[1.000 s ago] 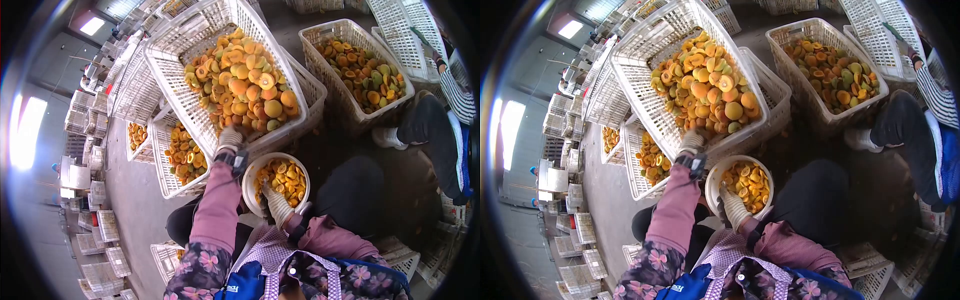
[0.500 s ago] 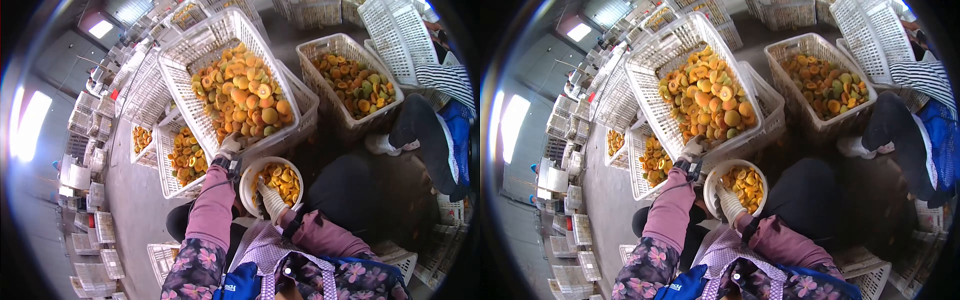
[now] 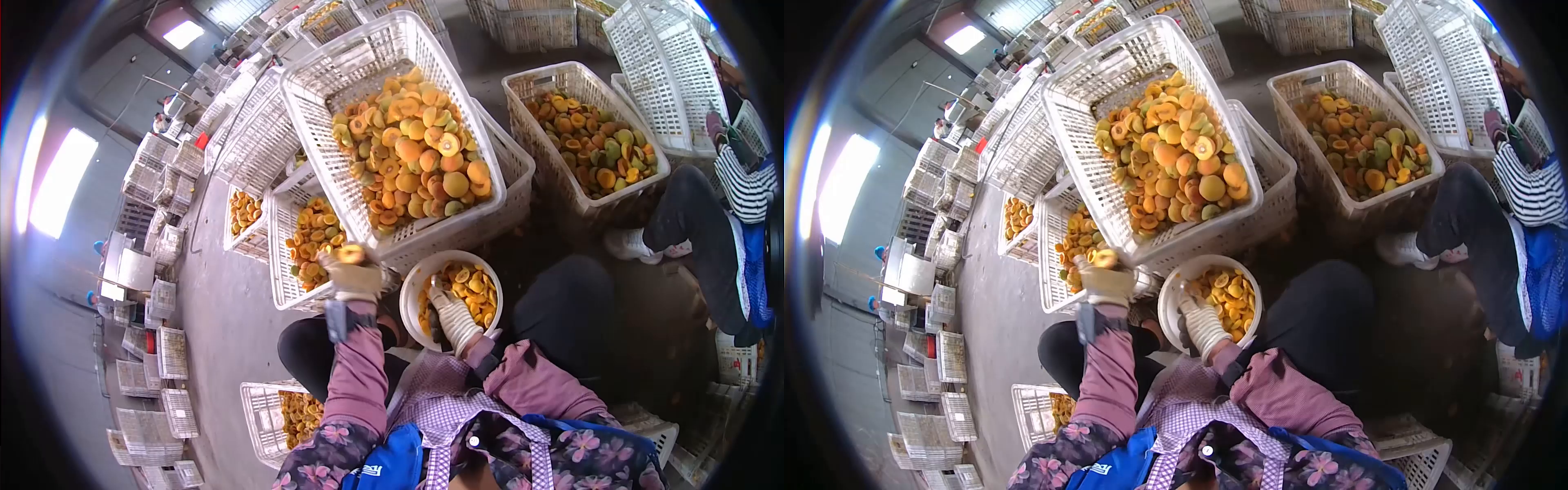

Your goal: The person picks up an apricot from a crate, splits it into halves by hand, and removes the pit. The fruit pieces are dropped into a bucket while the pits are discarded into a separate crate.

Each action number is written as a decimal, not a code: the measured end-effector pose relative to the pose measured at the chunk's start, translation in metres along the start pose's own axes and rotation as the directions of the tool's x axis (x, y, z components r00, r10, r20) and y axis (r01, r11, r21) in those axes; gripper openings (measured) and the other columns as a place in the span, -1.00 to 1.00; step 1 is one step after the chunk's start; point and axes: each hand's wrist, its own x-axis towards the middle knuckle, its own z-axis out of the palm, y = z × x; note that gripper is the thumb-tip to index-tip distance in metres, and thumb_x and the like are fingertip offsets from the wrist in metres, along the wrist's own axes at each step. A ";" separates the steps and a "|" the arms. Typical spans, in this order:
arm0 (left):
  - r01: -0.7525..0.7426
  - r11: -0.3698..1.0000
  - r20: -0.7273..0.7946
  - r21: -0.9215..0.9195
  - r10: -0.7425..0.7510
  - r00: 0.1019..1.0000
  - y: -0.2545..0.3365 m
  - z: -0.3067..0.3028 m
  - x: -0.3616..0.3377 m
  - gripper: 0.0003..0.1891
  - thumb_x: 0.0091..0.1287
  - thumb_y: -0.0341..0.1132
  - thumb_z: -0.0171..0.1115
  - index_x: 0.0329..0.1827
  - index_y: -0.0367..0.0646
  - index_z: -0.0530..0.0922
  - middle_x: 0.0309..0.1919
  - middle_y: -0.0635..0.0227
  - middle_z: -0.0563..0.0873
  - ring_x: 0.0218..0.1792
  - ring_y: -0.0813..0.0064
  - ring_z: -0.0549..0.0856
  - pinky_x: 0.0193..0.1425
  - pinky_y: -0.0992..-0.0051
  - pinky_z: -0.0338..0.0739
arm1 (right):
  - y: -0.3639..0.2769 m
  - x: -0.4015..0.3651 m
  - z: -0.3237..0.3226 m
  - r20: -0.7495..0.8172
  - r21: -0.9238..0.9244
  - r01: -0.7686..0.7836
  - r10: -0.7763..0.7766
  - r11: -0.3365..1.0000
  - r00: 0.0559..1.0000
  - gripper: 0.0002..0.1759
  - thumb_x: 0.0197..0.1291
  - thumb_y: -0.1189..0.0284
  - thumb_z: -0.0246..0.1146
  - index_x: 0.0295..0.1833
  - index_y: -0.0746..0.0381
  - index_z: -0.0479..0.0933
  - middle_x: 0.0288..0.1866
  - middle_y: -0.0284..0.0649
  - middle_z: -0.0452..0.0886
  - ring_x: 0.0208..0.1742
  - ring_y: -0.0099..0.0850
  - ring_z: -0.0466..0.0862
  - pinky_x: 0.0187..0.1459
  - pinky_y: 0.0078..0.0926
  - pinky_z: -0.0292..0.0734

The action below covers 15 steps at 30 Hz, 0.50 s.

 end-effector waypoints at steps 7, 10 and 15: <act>-0.087 0.727 0.247 0.681 -0.116 0.962 -0.085 -0.031 -0.076 -0.56 0.41 0.08 -0.09 -0.07 -0.17 0.44 -0.34 0.27 0.60 -0.30 0.43 0.60 -0.13 0.44 0.57 | 0.009 0.007 -0.006 0.213 -0.768 0.486 -0.550 0.417 0.808 -0.51 0.26 0.10 -0.02 -0.03 0.35 0.39 -0.30 0.23 0.56 -0.22 0.13 0.57 -0.19 -0.06 0.45; -0.039 0.699 0.204 0.714 -0.154 0.967 -0.080 -0.026 -0.079 -0.58 0.43 0.05 -0.12 -0.11 -0.15 0.47 -0.34 0.28 0.61 -0.31 0.45 0.61 -0.15 0.44 0.57 | 0.007 0.003 -0.006 0.256 -0.868 0.421 -0.491 0.262 0.833 -0.45 0.27 0.05 -0.06 0.02 0.36 0.36 -0.35 0.21 0.57 -0.26 0.13 0.59 -0.20 -0.03 0.46; -0.035 0.683 0.177 0.730 -0.139 0.974 -0.077 -0.022 -0.077 -0.55 0.36 0.11 0.00 -0.21 -0.16 0.52 -0.42 0.34 0.62 -0.43 0.52 0.62 -0.33 0.59 0.58 | 0.004 -0.005 -0.004 0.247 -0.883 0.412 -0.527 0.223 0.813 -0.44 0.28 0.05 -0.06 0.07 0.35 0.32 -0.38 0.20 0.58 -0.29 0.09 0.61 -0.25 -0.04 0.48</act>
